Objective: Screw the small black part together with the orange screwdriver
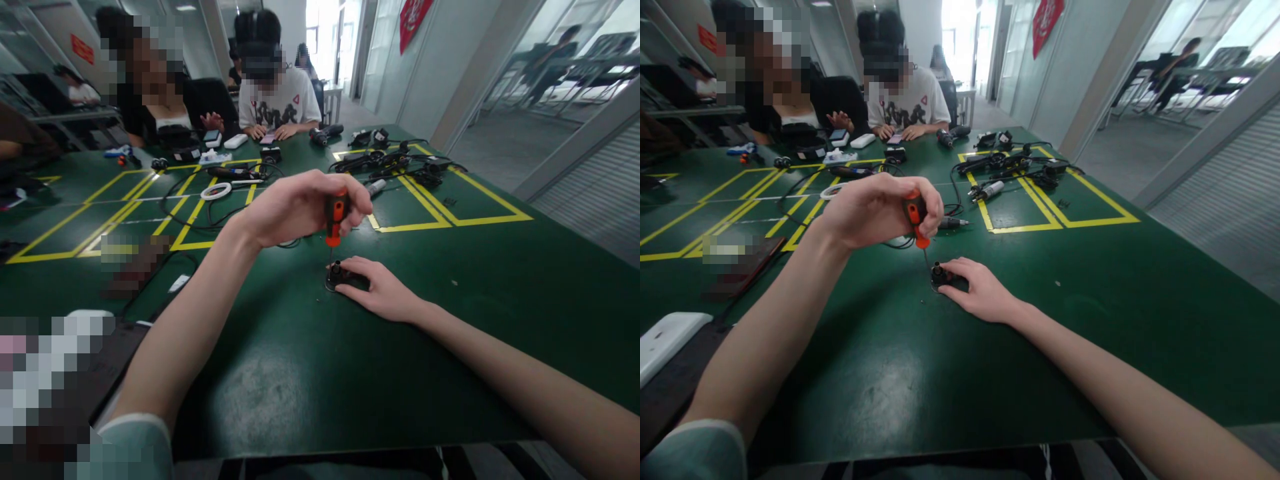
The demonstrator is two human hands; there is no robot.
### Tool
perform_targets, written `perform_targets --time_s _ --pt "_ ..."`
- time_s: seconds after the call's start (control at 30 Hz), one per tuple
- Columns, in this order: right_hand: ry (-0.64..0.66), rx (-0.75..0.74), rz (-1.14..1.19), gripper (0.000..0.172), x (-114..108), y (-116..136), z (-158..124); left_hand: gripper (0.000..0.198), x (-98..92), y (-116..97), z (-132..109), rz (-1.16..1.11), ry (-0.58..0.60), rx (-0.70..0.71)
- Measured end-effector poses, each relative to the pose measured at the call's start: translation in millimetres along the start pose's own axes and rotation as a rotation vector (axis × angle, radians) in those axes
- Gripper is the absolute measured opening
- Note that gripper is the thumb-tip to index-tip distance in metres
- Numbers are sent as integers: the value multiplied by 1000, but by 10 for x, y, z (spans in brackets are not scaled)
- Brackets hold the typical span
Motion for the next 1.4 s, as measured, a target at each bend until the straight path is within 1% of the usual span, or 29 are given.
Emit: perform_targets --time_s 0.1,0.17,0.23,0.3,0.37,0.43,0.47,0.57,0.67,0.73,0.87,0.93,1.0,1.03,1.13,1.2,1.27,1.33,1.4 --pt "1 4 19 38 -1 -40 -3 27 -53 11 -23 38 -47 27" --pt "3 1 41 48 5 -59 -6 32 -47 23 -15 37 -90 64" --pt "1 2 48 52 12 -68 -6 41 -10 32 9 15 -135 111" --pt "-10 11 44 49 12 -72 -4 44 46 56 44 -8 -170 112" --pt "-22 26 39 44 7 -74 0 37 107 76 78 -24 -181 84" --pt "-24 35 37 38 2 -72 4 31 154 78 98 -35 -155 52" --pt "-23 35 39 36 1 -71 5 31 166 73 101 -38 -132 39" --pt "-16 45 66 34 4 -79 7 35 141 43 80 -21 -59 31" --pt "-7 73 121 38 20 -108 4 29 59 33 41 60 -36 51" --pt "0 78 150 39 31 -121 1 28 19 43 30 101 -53 76" --pt "-1 68 149 37 38 -129 -2 44 24 64 52 86 -150 128" --pt "2 72 139 36 41 -133 -3 40 68 61 65 83 -166 109" --pt "9 80 154 36 45 -135 -4 27 115 32 64 109 -140 77" --pt "17 84 174 36 50 -134 -4 24 134 12 57 136 -112 61" --pt "36 91 248 31 58 -118 -1 29 140 -40 26 233 -29 53" --pt "35 93 274 28 56 -108 3 28 108 -39 15 294 -7 75" --pt "31 95 280 26 52 -104 5 31 64 -13 22 319 -30 118" --pt "34 103 277 26 51 -110 3 41 30 22 40 311 -88 169" --pt "38 113 271 27 53 -119 -3 46 20 57 61 316 -153 181"
Point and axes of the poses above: each hand's wrist, its own z-axis towards the middle knuckle, its own x-axis out of the palm, y = z × x, the point moved 5 cm from there along z, towards the middle knuckle, and after that the axes turned 2 degrees about z, right-handed, at the moved point
